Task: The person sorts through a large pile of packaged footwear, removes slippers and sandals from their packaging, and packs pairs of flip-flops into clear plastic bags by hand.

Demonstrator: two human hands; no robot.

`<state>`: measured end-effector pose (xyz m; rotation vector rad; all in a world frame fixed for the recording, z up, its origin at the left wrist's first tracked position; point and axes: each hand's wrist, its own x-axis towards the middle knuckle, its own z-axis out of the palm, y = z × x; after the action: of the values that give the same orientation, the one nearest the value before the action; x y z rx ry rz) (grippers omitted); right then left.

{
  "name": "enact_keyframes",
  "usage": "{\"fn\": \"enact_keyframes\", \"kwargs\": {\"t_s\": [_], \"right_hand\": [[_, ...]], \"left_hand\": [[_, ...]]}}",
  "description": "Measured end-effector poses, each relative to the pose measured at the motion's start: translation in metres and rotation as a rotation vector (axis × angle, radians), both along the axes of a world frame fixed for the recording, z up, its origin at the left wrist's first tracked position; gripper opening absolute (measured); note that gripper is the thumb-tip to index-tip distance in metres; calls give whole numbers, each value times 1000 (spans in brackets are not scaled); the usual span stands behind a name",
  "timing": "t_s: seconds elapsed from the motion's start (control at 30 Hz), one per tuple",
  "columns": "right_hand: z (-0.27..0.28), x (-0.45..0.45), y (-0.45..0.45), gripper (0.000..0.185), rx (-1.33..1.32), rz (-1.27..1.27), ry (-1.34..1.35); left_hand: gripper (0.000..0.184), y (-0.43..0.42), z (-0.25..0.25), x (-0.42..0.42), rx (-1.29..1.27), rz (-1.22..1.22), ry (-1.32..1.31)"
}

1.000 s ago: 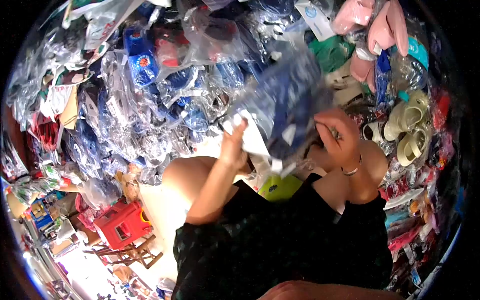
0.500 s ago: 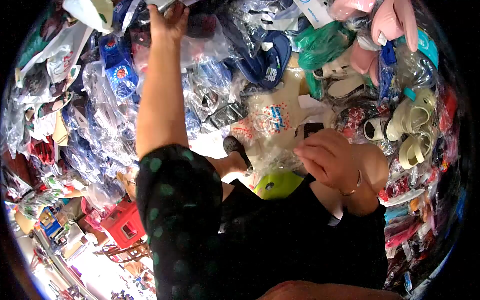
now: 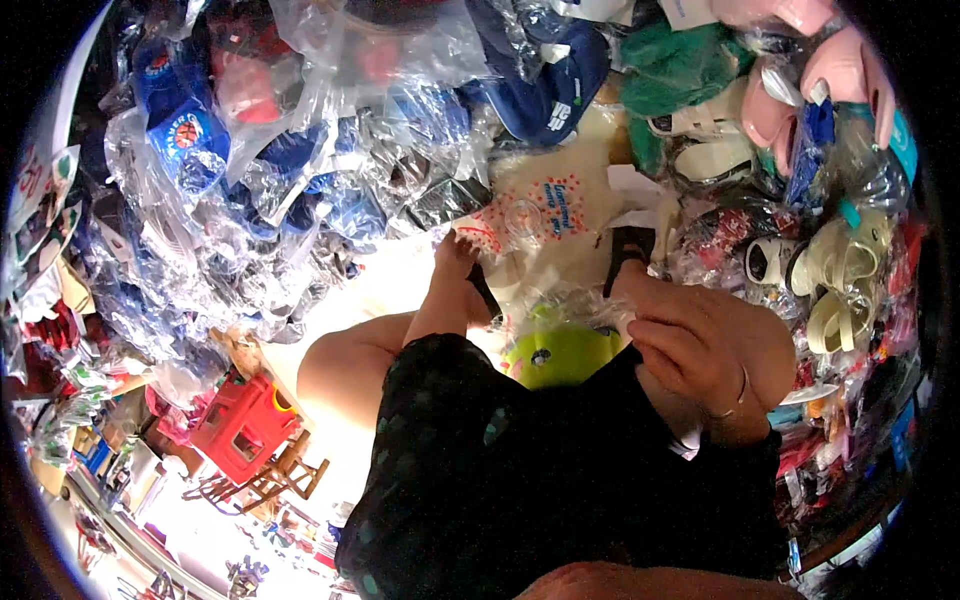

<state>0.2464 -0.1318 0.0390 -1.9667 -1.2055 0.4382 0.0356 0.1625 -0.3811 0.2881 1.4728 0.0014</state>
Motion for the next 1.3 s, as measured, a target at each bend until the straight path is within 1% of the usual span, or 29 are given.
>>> {"fn": "enact_keyframes", "kwargs": {"t_s": [0.03,0.1,0.17,0.2,0.27,0.3,0.33,0.37,0.4,0.43,0.47,0.53,0.6,0.7,0.77,0.83,0.87,0.9,0.93,0.97,1.0,1.07,1.1,1.13,1.17,1.2,1.23,1.27,1.3], "right_hand": [[-2,1,3,33,-20,3,-4],[-6,5,10,34,-44,-5,-10],[-9,8,17,34,-69,11,-13],[-10,8,20,34,-76,-2,-16],[-12,8,22,32,-125,2,16],[-9,12,24,32,-136,-11,4],[-6,17,28,32,-175,70,-20],[-6,18,30,31,-196,108,-37],[-7,19,32,31,-216,145,-53],[-11,12,32,29,-163,72,-45],[-14,7,34,27,-107,2,-33],[-15,4,36,29,-115,20,-16],[-12,6,40,32,-123,51,-3],[-9,12,50,28,-188,211,-72],[-25,-1,52,25,-177,88,-79],[-32,-3,56,26,-214,88,-53],[-35,-3,59,28,-258,83,-15],[-41,-5,61,28,-251,94,-31],[-49,-8,63,34,-295,36,-62],[-57,-11,64,41,-339,-20,-91],[-66,-15,64,41,-332,-3,-106],[-83,-20,59,65,-467,-87,-218],[-89,-20,57,81,-591,-73,-138],[-95,-20,54,81,-584,-55,-158],[-101,-18,51,88,-563,-62,117],[-105,-17,49,94,-541,-65,397],[-106,-14,50,97,-638,-37,477],[-115,-15,47,97,-636,-20,461],[-129,-17,43,95,-551,9,719]], "left_hand": [[46,3,-8,1,-24,48,-48],[51,12,-23,3,54,73,-35],[63,19,17,35,178,116,-6],[55,40,-18,19,99,161,-173],[37,51,0,41,-49,285,-183],[32,56,0,48,-66,304,57],[30,60,1,53,-84,324,-21],[30,65,-20,41,-131,286,76],[30,64,-9,44,-174,247,176],[37,57,0,48,-100,293,152],[37,59,-14,43,-99,291,150],[45,63,-32,28,-173,253,-61],[52,51,6,46,-134,268,59],[53,29,9,45,-73,241,-48],[52,3,20,49,-47,231,-24],[51,-34,79,63,-46,193,-215],[48,-49,74,60,-117,218,-231],[48,-67,87,59,-88,210,-171],[49,-83,103,60,-101,182,-173],[51,-96,125,59,-122,110,-296],[53,-106,156,61,-116,30,-263],[55,-114,203,56,-178,-93,-281],[55,-112,224,57,-170,-71,-296],[59,-106,245,56,-117,-202,-332],[63,-99,258,52,-63,-331,-363],[63,-90,264,46,-54,-309,-372],[64,-76,269,42,-1,-437,-447],[65,-63,278,40,57,-568,-520],[67,-52,288,37,106,-625,-490]]}}
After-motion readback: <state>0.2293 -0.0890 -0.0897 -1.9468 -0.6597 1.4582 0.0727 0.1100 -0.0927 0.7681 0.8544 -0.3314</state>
